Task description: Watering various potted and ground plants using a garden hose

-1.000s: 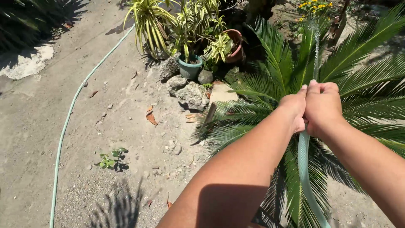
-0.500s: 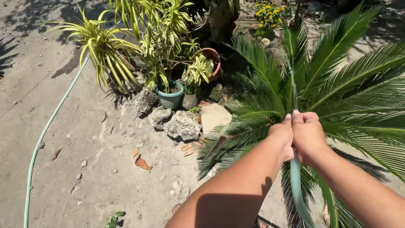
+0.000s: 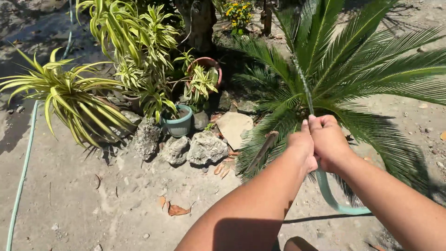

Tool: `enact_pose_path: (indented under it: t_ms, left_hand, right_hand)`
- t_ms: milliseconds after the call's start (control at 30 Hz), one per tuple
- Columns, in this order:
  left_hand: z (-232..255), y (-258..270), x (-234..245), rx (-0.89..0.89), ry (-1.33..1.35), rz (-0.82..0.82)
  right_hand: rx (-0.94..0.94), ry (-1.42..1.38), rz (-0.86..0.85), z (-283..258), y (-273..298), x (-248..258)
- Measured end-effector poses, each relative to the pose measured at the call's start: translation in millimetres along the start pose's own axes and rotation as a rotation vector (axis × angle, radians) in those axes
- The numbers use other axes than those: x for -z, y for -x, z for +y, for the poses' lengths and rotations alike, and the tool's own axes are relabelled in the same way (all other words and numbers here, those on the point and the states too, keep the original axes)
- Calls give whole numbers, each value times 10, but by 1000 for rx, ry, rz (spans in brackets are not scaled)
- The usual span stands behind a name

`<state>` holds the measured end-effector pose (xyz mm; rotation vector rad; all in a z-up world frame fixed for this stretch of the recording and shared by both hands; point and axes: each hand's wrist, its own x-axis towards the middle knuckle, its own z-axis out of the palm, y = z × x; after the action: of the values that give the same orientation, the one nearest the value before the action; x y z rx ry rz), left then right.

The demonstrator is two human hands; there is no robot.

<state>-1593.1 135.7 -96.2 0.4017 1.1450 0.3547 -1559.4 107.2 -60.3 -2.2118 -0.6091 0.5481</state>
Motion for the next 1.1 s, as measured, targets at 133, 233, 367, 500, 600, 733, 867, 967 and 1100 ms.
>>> enact_pose_path:
  t_ms: [133,233,367,500,600,733,867,967,1100]
  left_hand:
    - [-548,283,355,46,-88,-36]
    - [-840,505,602,58,-173,-88]
    - [-1287,908,1038,112,-251,-155]
    - [-1730,1260,1746,119,-261,-247]
    - [-1906,1644,2230,102,-308,-291]
    - [-1893,2077,2755,89,-315,-271]
    - [-1642,2342,3273,39,-327,-333]
    - [-1520,2621,3720,58,-322,-320]
    - [-1226,2809,4277,35,-326,-402]
  right_hand:
    - [-128,-73,61,407,524,-104]
    - [-287,-31,108,32,1533,95]
    - [-366,-81,213,339,2182,4]
    - [-452,-128,256,585,2983,-276]
    - [-458,-159,315,636,3550,-451]
    - [-421,-159,300,512,4051,-686]
    - [-364,-208,384,296,4424,-985]
    - [-335,-203,395,150,4694,-1256]
    - [-292,-227,454,-91,4998,-1676]
